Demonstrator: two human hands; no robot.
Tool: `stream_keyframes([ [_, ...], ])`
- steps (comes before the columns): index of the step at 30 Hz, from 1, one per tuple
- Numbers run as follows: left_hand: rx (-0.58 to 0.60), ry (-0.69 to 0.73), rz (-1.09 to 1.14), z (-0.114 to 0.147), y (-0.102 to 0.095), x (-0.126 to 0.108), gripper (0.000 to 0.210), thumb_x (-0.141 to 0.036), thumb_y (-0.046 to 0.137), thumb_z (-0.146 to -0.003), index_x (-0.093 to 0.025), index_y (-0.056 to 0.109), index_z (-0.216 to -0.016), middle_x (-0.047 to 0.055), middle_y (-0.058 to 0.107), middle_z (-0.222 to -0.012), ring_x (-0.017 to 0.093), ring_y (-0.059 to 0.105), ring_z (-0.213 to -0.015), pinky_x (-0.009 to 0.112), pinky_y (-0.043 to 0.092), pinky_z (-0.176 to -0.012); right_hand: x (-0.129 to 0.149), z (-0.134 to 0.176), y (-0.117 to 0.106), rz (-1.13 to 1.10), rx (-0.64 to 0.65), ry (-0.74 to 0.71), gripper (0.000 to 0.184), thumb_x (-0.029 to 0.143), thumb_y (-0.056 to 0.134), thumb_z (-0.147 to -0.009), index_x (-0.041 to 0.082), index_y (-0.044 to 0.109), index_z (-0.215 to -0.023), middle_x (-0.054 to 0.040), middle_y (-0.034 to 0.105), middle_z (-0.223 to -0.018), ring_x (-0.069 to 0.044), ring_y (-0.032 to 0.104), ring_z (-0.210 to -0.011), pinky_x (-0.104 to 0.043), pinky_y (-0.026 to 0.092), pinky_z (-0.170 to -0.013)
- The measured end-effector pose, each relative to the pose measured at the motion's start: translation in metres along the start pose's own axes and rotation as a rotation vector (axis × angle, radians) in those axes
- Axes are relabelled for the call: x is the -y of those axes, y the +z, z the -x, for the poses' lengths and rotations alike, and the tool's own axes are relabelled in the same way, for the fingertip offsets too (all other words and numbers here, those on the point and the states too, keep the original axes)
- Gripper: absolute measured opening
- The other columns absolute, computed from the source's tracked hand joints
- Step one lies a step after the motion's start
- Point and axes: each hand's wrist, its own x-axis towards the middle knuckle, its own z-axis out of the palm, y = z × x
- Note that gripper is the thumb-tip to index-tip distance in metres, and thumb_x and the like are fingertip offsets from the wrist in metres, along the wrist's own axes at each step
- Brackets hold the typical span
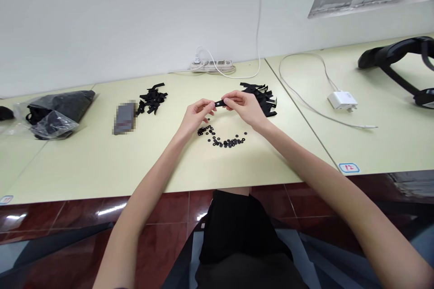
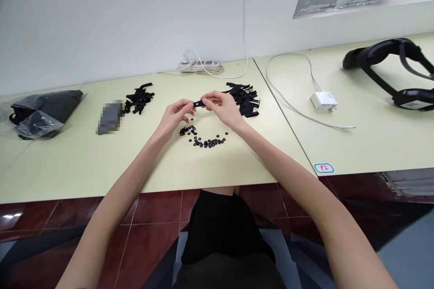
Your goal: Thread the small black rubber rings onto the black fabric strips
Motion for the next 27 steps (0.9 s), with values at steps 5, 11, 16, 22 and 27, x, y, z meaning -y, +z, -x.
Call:
stream_keyframes([
  [5, 0.019, 0.022, -0.015, -0.0003, 0.0004, 0.0022, 0.047, -0.067, 0.086, -0.087, -0.022, 0.079, -0.096, 0.007, 0.076, -0.095, 0.021, 0.071, -0.094, 0.026, 0.054, -0.068, 0.0019, 0.0023, 0.0033, -0.003, 0.035, 0.003, 0.046, 0.069, 0.085, -0.090, 0.024, 0.080, -0.100, -0.0066, 0.084, -0.101, -0.024, 0.081, -0.089, -0.043, 0.068, -0.092],
  [11, -0.030, 0.041, -0.013, -0.0029, -0.0029, 0.0068, 0.047, -0.067, 0.084, -0.090, -0.021, 0.077, -0.096, 0.008, 0.076, -0.095, 0.023, 0.072, -0.095, 0.028, 0.056, -0.068, 0.0081, 0.0043, 0.0007, 0.106, 0.063, -0.010, 0.035, 0.057, 0.087, -0.090, 0.026, 0.082, -0.106, -0.0054, 0.083, -0.099, -0.027, 0.080, -0.100, -0.045, 0.065, -0.098],
  [16, -0.008, 0.039, 0.000, -0.0012, -0.0027, 0.0034, 0.044, -0.065, 0.079, -0.095, -0.022, 0.076, -0.100, 0.008, 0.078, -0.102, 0.023, 0.075, -0.098, 0.027, 0.058, -0.070, 0.0070, 0.0038, 0.0003, 0.110, 0.046, -0.019, 0.029, 0.051, 0.086, -0.089, 0.025, 0.081, -0.102, -0.0059, 0.083, -0.101, -0.026, 0.078, -0.097, -0.045, 0.065, -0.093],
  [22, 0.033, 0.033, 0.016, 0.0013, -0.0023, -0.0001, 0.042, -0.059, 0.080, -0.096, -0.023, 0.076, -0.116, 0.009, 0.082, -0.114, 0.023, 0.078, -0.102, 0.029, 0.062, -0.075, 0.0066, 0.0034, 0.0004, 0.084, 0.020, -0.023, 0.025, 0.046, 0.084, -0.091, 0.024, 0.079, -0.101, -0.0055, 0.081, -0.095, -0.025, 0.078, -0.095, -0.043, 0.065, -0.088],
  [27, 0.050, 0.030, 0.023, -0.0008, -0.0029, 0.0054, 0.040, -0.054, 0.083, -0.093, -0.023, 0.074, -0.115, 0.008, 0.082, -0.110, 0.022, 0.078, -0.100, 0.029, 0.062, -0.076, 0.0063, 0.0035, -0.0006, 0.085, 0.020, -0.008, 0.025, 0.046, 0.084, -0.091, 0.024, 0.078, -0.102, -0.0049, 0.081, -0.095, -0.025, 0.077, -0.095, -0.043, 0.065, -0.090],
])
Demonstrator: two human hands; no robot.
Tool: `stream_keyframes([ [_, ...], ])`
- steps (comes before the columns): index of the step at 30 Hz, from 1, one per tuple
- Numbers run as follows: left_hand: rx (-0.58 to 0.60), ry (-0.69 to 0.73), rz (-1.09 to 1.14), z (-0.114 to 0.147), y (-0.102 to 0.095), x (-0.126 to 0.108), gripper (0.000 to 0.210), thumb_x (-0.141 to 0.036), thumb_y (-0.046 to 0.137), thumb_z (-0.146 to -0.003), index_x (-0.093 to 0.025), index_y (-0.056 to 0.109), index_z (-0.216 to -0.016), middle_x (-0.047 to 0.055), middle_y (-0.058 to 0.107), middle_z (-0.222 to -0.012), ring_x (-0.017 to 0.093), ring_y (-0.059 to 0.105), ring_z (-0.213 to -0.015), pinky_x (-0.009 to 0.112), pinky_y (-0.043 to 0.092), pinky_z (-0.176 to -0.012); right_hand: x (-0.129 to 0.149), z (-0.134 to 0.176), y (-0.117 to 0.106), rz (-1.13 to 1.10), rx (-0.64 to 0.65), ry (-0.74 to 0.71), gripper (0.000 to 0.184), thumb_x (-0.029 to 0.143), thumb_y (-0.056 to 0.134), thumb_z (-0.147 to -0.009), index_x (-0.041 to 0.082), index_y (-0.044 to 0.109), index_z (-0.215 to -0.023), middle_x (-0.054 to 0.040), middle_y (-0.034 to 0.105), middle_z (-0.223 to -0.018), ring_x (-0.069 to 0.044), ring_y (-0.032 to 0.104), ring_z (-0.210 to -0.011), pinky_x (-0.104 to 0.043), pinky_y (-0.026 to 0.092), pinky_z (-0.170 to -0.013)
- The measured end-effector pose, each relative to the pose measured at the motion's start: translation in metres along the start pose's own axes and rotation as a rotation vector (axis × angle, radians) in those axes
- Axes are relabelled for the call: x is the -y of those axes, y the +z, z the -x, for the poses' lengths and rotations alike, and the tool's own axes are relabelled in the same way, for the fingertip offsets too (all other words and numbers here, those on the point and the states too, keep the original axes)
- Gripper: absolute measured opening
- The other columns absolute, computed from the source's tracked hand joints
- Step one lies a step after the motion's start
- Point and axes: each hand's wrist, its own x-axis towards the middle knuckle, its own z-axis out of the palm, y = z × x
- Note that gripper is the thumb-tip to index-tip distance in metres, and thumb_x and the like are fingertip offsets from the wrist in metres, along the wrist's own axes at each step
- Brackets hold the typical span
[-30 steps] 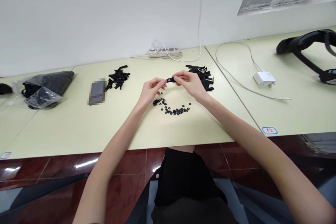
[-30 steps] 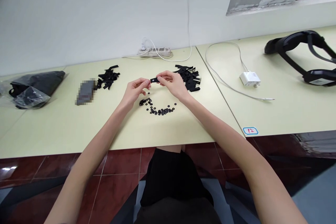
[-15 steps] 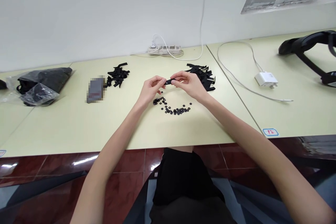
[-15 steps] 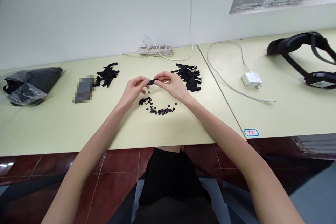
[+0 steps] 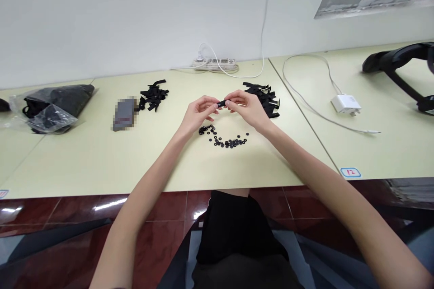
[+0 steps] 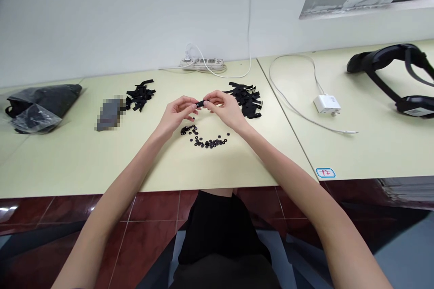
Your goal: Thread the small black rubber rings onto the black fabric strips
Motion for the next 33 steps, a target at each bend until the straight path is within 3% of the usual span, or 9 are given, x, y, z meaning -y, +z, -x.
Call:
stream_keyframes([
  [4, -0.102, -0.016, 0.041, -0.005, -0.006, 0.008, 0.035, -0.049, 0.082, -0.092, -0.026, 0.067, -0.114, 0.006, 0.081, -0.106, 0.021, 0.078, -0.099, 0.028, 0.061, -0.075, -0.005, -0.002, -0.003, -0.007, -0.020, 0.027, 0.023, 0.044, 0.082, -0.092, 0.025, 0.078, -0.106, -0.0041, 0.082, -0.093, -0.023, 0.077, -0.094, -0.041, 0.065, -0.091],
  [9, -0.357, -0.065, 0.141, -0.014, -0.026, 0.023, 0.024, -0.043, 0.076, -0.090, -0.028, 0.068, -0.107, 0.005, 0.079, -0.136, 0.022, 0.077, -0.115, 0.027, 0.062, -0.081, -0.022, -0.013, -0.014, -0.010, -0.102, 0.071, 0.020, 0.043, 0.077, -0.093, 0.025, 0.077, -0.102, -0.0046, 0.081, -0.091, -0.021, 0.075, -0.087, -0.039, 0.063, -0.087],
  [12, -0.524, -0.025, 0.160, -0.019, -0.040, 0.032, 0.031, -0.044, 0.075, -0.089, -0.031, 0.071, -0.117, 0.004, 0.069, -0.157, 0.025, 0.073, -0.129, 0.029, 0.064, -0.086, -0.035, -0.024, -0.032, 0.022, -0.310, 0.033, 0.016, 0.041, 0.071, -0.096, 0.026, 0.074, -0.100, -0.0029, 0.077, -0.086, -0.020, 0.074, -0.085, -0.037, 0.062, -0.086],
  [15, -0.697, 0.018, 0.182, -0.024, -0.056, 0.040, 0.041, -0.037, 0.076, -0.085, -0.033, 0.072, -0.126, 0.005, 0.063, -0.163, 0.027, 0.071, -0.137, 0.030, 0.064, -0.088, -0.049, -0.033, -0.057, 0.087, -0.520, 0.008, 0.012, 0.035, 0.062, -0.099, 0.026, 0.069, -0.099, -0.0030, 0.074, -0.086, -0.021, 0.073, -0.086, -0.038, 0.061, -0.087],
  [18, -0.780, -0.007, 0.249, -0.029, -0.073, 0.045, 0.049, -0.033, 0.073, -0.086, -0.035, 0.069, -0.135, 0.004, 0.052, -0.173, 0.026, 0.067, -0.146, 0.030, 0.064, -0.094, -0.060, -0.037, -0.077, 0.250, -0.562, 0.042, 0.014, 0.031, 0.055, -0.100, 0.025, 0.068, -0.101, -0.0052, 0.075, -0.094, -0.023, 0.073, -0.091, -0.042, 0.060, -0.093],
  [21, -0.768, -0.065, 0.369, -0.031, -0.091, 0.048, 0.065, -0.039, 0.072, -0.089, -0.041, 0.059, -0.152, 0.004, 0.034, -0.185, 0.026, 0.065, -0.149, 0.033, 0.065, -0.103, -0.067, -0.034, -0.085, 0.559, -0.421, 0.022, 0.018, 0.025, 0.060, -0.095, 0.024, 0.075, -0.105, -0.0113, 0.077, -0.107, -0.031, 0.068, -0.107, -0.049, 0.057, -0.103],
  [23, -0.736, -0.064, 0.347, -0.030, -0.098, 0.048, 0.067, -0.046, 0.074, -0.089, -0.042, 0.058, -0.155, 0.005, 0.031, -0.186, 0.028, 0.064, -0.151, 0.034, 0.064, -0.106, -0.069, -0.030, -0.083, 0.760, -0.315, -0.003, 0.021, 0.022, 0.067, -0.090, 0.022, 0.080, -0.106, -0.0159, 0.076, -0.114, -0.038, 0.062, -0.120, -0.056, 0.052, -0.111],
  [28, -0.656, -0.022, 0.295, -0.027, -0.092, 0.044, 0.048, -0.049, 0.075, -0.086, -0.034, 0.070, -0.132, 0.007, 0.051, -0.174, 0.031, 0.066, -0.148, 0.039, 0.064, -0.106, -0.068, -0.026, -0.076, 0.908, -0.216, -0.011, 0.016, 0.021, 0.067, -0.093, 0.023, 0.082, -0.097, -0.0182, 0.074, -0.115, -0.042, 0.055, -0.122, -0.062, 0.048, -0.110],
  [33, -0.502, -0.042, 0.150, -0.027, -0.066, 0.035, 0.039, -0.038, 0.073, -0.079, -0.029, 0.074, -0.117, 0.008, 0.075, -0.145, 0.028, 0.076, -0.122, 0.034, 0.064, -0.086, -0.061, -0.028, -0.078, 0.828, -0.253, -0.092, 0.020, 0.021, 0.058, -0.100, 0.025, 0.077, -0.102, -0.0158, 0.077, -0.109, -0.040, 0.060, -0.116, -0.059, 0.052, -0.106],
])
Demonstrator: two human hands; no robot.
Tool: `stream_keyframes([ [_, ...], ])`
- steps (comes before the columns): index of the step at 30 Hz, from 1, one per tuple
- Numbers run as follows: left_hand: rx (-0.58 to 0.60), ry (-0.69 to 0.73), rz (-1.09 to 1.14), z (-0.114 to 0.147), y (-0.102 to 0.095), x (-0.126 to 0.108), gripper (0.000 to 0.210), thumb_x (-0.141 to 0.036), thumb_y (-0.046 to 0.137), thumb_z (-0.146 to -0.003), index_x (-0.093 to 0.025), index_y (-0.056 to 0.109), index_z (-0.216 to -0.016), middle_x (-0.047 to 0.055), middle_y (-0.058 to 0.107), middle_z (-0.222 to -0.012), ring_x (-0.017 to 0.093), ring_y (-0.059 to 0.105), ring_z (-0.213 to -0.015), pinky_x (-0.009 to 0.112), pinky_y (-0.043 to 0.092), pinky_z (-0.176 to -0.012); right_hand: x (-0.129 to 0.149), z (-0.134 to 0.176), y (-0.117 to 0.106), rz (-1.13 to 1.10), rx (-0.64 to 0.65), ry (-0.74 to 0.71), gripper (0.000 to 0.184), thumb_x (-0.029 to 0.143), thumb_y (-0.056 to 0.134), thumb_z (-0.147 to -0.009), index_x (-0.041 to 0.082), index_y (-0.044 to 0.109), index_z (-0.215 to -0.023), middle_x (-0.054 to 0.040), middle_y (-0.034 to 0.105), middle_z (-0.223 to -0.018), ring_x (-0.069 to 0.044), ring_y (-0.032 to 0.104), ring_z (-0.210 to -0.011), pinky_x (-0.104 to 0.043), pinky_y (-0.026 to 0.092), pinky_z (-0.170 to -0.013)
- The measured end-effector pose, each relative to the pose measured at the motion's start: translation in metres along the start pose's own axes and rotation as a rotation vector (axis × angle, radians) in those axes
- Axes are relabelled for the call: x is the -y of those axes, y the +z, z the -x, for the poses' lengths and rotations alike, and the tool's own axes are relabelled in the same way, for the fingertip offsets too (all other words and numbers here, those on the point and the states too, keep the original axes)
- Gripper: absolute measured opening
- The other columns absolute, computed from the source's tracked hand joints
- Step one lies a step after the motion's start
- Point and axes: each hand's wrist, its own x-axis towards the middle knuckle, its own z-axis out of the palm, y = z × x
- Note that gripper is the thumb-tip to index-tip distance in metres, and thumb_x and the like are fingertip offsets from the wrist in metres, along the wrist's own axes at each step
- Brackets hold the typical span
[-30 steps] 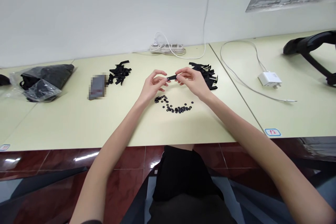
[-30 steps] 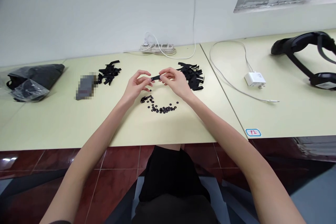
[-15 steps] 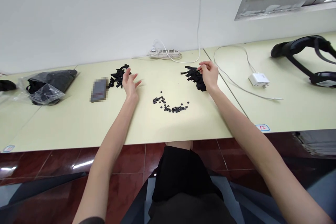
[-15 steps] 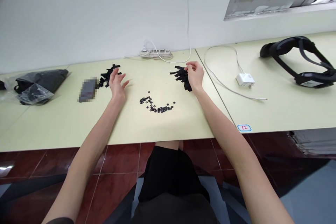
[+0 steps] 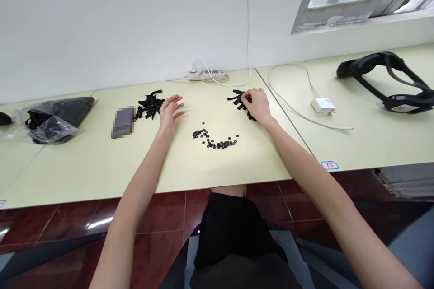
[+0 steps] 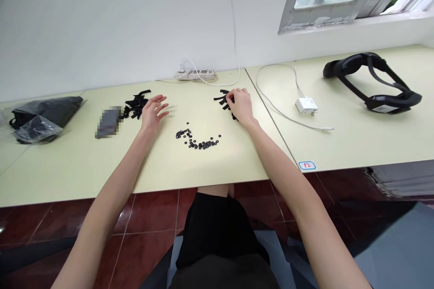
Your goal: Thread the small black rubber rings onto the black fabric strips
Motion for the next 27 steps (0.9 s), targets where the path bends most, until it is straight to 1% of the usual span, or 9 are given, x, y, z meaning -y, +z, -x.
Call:
stream_keyframes([
  [2, 0.068, 0.054, -0.059, 0.006, 0.008, -0.001, 0.037, -0.034, 0.071, -0.077, -0.027, 0.076, -0.113, 0.009, 0.079, -0.129, 0.023, 0.076, -0.105, 0.031, 0.062, -0.078, 0.000, -0.001, -0.002, -0.003, -0.022, -0.016, 0.021, 0.020, 0.056, -0.102, 0.025, 0.076, -0.107, -0.0153, 0.077, -0.108, -0.039, 0.061, -0.115, -0.057, 0.053, -0.105],
  [4, 0.129, 0.081, -0.103, 0.011, 0.015, -0.001, 0.034, -0.033, 0.070, -0.076, -0.025, 0.077, -0.108, 0.008, 0.079, -0.117, 0.021, 0.073, -0.094, 0.029, 0.060, -0.073, 0.000, 0.000, -0.002, 0.052, -0.007, -0.001, 0.019, 0.020, 0.060, -0.099, 0.024, 0.076, -0.107, -0.0169, 0.077, -0.111, -0.041, 0.061, -0.118, -0.059, 0.051, -0.107],
  [8, 0.182, 0.107, -0.146, 0.016, 0.020, -0.002, 0.030, -0.031, 0.068, -0.077, -0.023, 0.078, -0.103, 0.007, 0.078, -0.108, 0.019, 0.071, -0.089, 0.028, 0.059, -0.071, -0.001, 0.003, -0.002, 0.119, 0.049, 0.040, 0.015, 0.017, 0.065, -0.094, 0.024, 0.078, -0.094, -0.0181, 0.077, -0.110, -0.043, 0.061, -0.119, -0.062, 0.050, -0.109],
  [11, 0.192, 0.130, -0.174, 0.017, 0.021, -0.002, 0.029, -0.029, 0.065, -0.077, -0.023, 0.078, -0.102, 0.007, 0.077, -0.104, 0.019, 0.070, -0.087, 0.028, 0.059, -0.070, 0.003, 0.001, -0.005, -0.012, -0.007, 0.065, 0.018, 0.015, 0.063, -0.095, 0.024, 0.078, -0.095, -0.0142, 0.079, -0.101, -0.038, 0.067, -0.111, -0.058, 0.053, -0.106],
  [15, 0.222, 0.165, -0.208, 0.021, 0.023, -0.004, 0.029, -0.025, 0.063, -0.077, -0.022, 0.078, -0.102, 0.007, 0.077, -0.100, 0.019, 0.070, -0.086, 0.027, 0.059, -0.069, 0.018, -0.002, -0.009, -0.335, -0.084, 0.078, 0.011, 0.022, 0.069, -0.095, 0.024, 0.078, -0.100, -0.0084, 0.082, -0.099, -0.029, 0.075, -0.099, -0.048, 0.059, -0.101],
  [18, 0.293, 0.211, -0.250, 0.030, 0.029, -0.009, 0.027, -0.029, 0.066, -0.083, -0.022, 0.078, -0.106, 0.007, 0.078, -0.105, 0.020, 0.071, -0.091, 0.028, 0.061, -0.071, 0.039, 0.003, -0.005, -0.562, -0.006, 0.041, 0.010, 0.033, 0.074, -0.097, 0.025, 0.078, -0.102, -0.0047, 0.083, -0.092, -0.027, 0.080, -0.097, -0.043, 0.061, -0.095],
  [23, 0.503, 0.284, -0.262, 0.049, 0.042, -0.017, 0.030, -0.046, 0.078, -0.096, -0.024, 0.077, -0.116, 0.008, 0.075, -0.133, 0.023, 0.072, -0.111, 0.029, 0.065, -0.078, 0.077, 0.023, 0.008, -0.680, 0.154, -0.143, 0.014, 0.039, 0.074, -0.100, 0.025, 0.077, -0.104, -0.0028, 0.084, -0.087, -0.024, 0.083, -0.089, -0.039, 0.062, -0.092],
  [25, 0.557, 0.281, -0.237, 0.052, 0.045, -0.016, 0.032, -0.050, 0.081, -0.097, -0.024, 0.076, -0.116, 0.008, 0.075, -0.131, 0.021, 0.072, -0.109, 0.027, 0.064, -0.077, 0.086, 0.029, 0.010, -0.673, 0.207, -0.185, 0.014, 0.039, 0.074, -0.101, 0.026, 0.076, -0.106, -0.0021, 0.084, -0.087, -0.024, 0.083, -0.088, -0.039, 0.061, -0.091],
  [27, 0.566, 0.268, -0.214, 0.053, 0.047, -0.014, 0.036, -0.053, 0.085, -0.095, -0.024, 0.075, -0.114, 0.008, 0.075, -0.123, 0.020, 0.073, -0.102, 0.026, 0.062, -0.074, 0.090, 0.032, 0.010, -0.648, 0.243, -0.203, 0.016, 0.040, 0.072, -0.103, 0.026, 0.075, -0.108, -0.0021, 0.085, -0.088, -0.024, 0.083, -0.088, -0.039, 0.061, -0.091],
])
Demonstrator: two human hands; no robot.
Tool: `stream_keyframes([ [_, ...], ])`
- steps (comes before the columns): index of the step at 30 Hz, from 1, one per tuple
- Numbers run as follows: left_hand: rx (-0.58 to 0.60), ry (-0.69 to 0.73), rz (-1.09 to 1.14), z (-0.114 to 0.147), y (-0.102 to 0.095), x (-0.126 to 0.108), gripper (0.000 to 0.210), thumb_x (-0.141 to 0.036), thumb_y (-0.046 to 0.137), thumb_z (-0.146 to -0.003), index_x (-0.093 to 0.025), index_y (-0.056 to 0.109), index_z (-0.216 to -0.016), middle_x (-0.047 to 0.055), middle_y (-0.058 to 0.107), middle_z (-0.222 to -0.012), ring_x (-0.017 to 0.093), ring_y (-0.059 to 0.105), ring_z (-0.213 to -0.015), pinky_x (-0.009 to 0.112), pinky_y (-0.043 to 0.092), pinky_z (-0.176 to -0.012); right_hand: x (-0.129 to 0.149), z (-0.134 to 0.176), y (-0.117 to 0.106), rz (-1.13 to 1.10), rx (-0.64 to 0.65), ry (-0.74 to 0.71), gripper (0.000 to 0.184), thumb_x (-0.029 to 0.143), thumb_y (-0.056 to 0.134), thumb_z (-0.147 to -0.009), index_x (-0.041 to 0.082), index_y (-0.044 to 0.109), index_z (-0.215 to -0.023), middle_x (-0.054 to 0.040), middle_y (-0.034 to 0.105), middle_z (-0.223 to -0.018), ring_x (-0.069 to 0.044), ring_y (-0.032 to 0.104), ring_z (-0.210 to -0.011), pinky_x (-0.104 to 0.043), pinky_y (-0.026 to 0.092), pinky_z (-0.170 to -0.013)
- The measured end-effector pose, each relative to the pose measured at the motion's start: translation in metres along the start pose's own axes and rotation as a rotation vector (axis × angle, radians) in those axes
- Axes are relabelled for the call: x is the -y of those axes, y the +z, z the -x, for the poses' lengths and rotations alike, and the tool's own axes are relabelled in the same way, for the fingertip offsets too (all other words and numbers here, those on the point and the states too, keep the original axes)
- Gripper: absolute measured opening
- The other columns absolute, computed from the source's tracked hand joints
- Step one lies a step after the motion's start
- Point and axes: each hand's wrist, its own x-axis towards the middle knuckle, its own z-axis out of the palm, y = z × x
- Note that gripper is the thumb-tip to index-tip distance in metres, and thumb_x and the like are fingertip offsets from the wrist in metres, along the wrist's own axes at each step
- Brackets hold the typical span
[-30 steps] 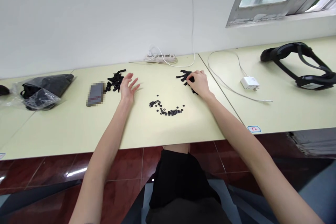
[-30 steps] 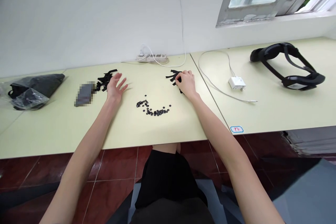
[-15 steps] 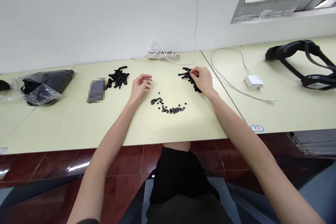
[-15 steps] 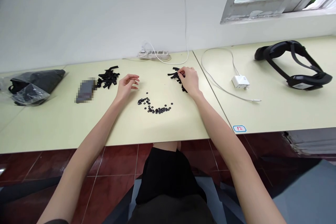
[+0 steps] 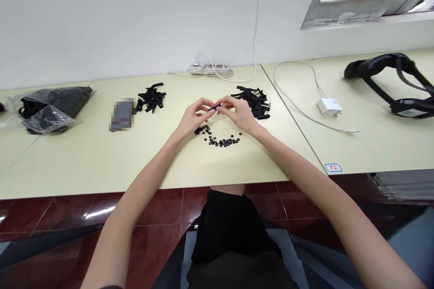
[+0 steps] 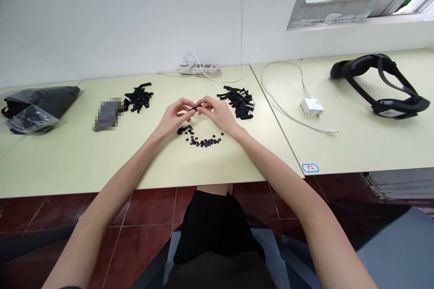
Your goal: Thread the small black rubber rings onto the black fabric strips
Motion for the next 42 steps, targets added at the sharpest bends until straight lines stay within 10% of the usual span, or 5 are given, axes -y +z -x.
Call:
stream_keyframes([
  [18, -0.296, -0.134, 0.217, -0.008, -0.011, 0.014, 0.052, -0.057, 0.094, -0.083, -0.029, 0.071, -0.120, 0.004, 0.077, -0.105, 0.020, 0.073, -0.100, 0.028, 0.063, -0.080, 0.013, 0.006, 0.007, -0.035, 0.093, 0.119, 0.025, 0.047, 0.072, -0.102, 0.024, 0.070, -0.094, -0.0020, 0.079, -0.075, -0.020, 0.073, -0.070, -0.036, 0.059, -0.077],
  [24, -0.222, -0.165, 0.322, -0.006, -0.004, 0.005, 0.063, -0.058, 0.097, -0.079, -0.029, 0.068, -0.127, 0.007, 0.079, -0.127, 0.024, 0.074, -0.119, 0.038, 0.059, -0.103, 0.015, 0.006, 0.008, -0.164, 0.070, 0.160, 0.041, 0.064, 0.075, -0.100, 0.024, 0.070, -0.093, -0.0022, 0.078, -0.076, -0.019, 0.070, -0.072, -0.037, 0.060, -0.082],
  [29, -0.153, -0.216, 0.329, -0.004, -0.001, 0.006, 0.059, -0.053, 0.101, -0.075, -0.026, 0.072, -0.118, 0.002, 0.077, -0.099, 0.020, 0.072, -0.099, 0.039, 0.054, -0.106, 0.014, 0.006, 0.007, -0.162, 0.064, 0.185, 0.046, 0.069, 0.076, -0.098, 0.024, 0.070, -0.093, -0.0026, 0.078, -0.076, -0.019, 0.069, -0.072, -0.037, 0.060, -0.080],
  [42, -0.256, -0.221, 0.296, -0.008, -0.009, 0.018, 0.045, -0.062, 0.093, -0.085, -0.025, 0.080, -0.108, 0.008, 0.078, -0.132, 0.026, 0.072, -0.125, 0.038, 0.063, -0.101, 0.010, 0.004, -0.011, -0.003, 0.280, 0.241, 0.016, 0.032, 0.071, -0.098, 0.022, 0.076, -0.109, -0.0031, 0.083, -0.089, -0.020, 0.075, -0.083, -0.035, 0.058, -0.083],
])
